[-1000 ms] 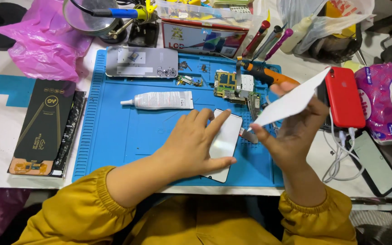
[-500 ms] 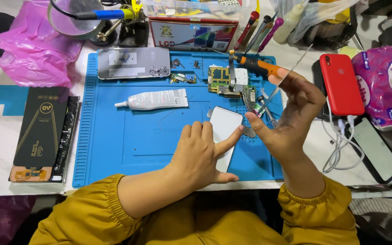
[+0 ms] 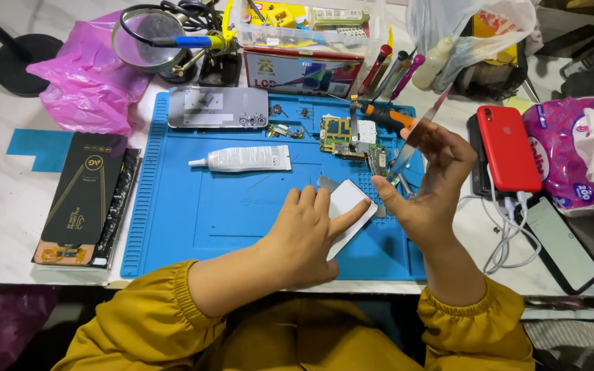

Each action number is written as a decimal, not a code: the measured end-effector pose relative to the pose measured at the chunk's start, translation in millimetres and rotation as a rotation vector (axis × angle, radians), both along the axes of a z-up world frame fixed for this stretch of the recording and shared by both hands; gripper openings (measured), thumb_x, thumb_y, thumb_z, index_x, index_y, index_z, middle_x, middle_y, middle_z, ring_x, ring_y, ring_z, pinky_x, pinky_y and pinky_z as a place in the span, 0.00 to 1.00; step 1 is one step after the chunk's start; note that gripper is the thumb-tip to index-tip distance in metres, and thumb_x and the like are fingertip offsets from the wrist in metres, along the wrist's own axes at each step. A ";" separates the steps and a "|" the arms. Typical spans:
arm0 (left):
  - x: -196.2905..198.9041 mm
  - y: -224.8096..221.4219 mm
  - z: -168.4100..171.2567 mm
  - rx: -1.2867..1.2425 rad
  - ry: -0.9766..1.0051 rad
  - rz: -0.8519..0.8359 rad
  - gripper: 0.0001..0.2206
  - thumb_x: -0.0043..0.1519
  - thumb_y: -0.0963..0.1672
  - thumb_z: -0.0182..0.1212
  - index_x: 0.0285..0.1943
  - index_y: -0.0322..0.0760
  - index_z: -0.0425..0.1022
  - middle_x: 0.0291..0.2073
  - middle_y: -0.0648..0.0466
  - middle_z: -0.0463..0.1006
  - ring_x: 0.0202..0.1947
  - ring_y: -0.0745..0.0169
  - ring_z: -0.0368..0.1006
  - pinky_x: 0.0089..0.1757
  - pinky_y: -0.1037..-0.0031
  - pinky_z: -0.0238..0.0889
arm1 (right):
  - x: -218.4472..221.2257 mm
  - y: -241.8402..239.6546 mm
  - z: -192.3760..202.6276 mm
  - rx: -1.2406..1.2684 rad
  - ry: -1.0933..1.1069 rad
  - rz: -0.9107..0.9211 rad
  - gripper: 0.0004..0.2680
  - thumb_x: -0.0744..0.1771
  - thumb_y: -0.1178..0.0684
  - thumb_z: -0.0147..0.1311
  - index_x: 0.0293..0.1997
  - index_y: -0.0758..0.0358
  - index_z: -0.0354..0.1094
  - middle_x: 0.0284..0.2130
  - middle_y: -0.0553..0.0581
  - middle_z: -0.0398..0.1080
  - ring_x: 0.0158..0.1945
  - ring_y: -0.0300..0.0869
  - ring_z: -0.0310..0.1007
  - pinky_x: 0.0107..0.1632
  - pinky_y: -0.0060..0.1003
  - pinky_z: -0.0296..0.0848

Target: Applying adhesive and installing a new screen on a mobile phone

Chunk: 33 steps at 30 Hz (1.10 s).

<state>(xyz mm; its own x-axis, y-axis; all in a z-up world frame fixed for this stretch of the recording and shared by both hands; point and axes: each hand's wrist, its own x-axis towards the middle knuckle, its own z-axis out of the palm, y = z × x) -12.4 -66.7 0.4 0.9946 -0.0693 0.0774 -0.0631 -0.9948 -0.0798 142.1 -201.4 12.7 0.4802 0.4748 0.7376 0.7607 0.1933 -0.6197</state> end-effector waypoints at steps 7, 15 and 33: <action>2.3 30.5 -7.6 -0.102 -0.040 -0.114 0.52 0.39 0.53 0.71 0.79 0.57 0.52 0.52 0.39 0.68 0.45 0.38 0.68 0.47 0.54 0.60 | -3.9 -4.6 5.1 -0.059 0.035 0.018 0.29 0.65 0.58 0.65 0.70 0.59 0.44 0.67 0.65 0.53 0.72 0.54 0.60 0.73 0.46 0.65; -2.2 75.6 48.3 -0.493 0.193 -0.193 0.53 0.43 0.43 0.79 0.80 0.44 0.49 0.66 0.33 0.63 0.67 0.24 0.55 0.61 0.25 0.35 | 15.1 -1.8 -3.1 -0.277 -0.048 0.105 0.33 0.60 0.58 0.73 0.65 0.73 0.48 0.58 0.72 0.57 0.62 0.67 0.67 0.65 0.60 0.66; -3.3 142.9 8.0 -0.577 0.046 -0.124 0.17 0.59 0.50 0.69 0.52 0.40 0.80 0.45 0.53 0.78 0.43 0.46 0.75 0.40 0.55 0.66 | -28.3 9.1 0.1 -0.813 -0.512 0.300 0.22 0.62 0.44 0.68 0.61 0.58 0.71 0.59 0.64 0.68 0.60 0.56 0.70 0.61 0.49 0.72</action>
<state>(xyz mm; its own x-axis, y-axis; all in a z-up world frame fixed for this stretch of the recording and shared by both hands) -15.6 76.2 8.4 0.9850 -0.1450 0.0937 -0.1723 -0.8616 0.4775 113.9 -192.2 12.8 -0.0259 0.9751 0.2202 0.9616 0.0845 -0.2611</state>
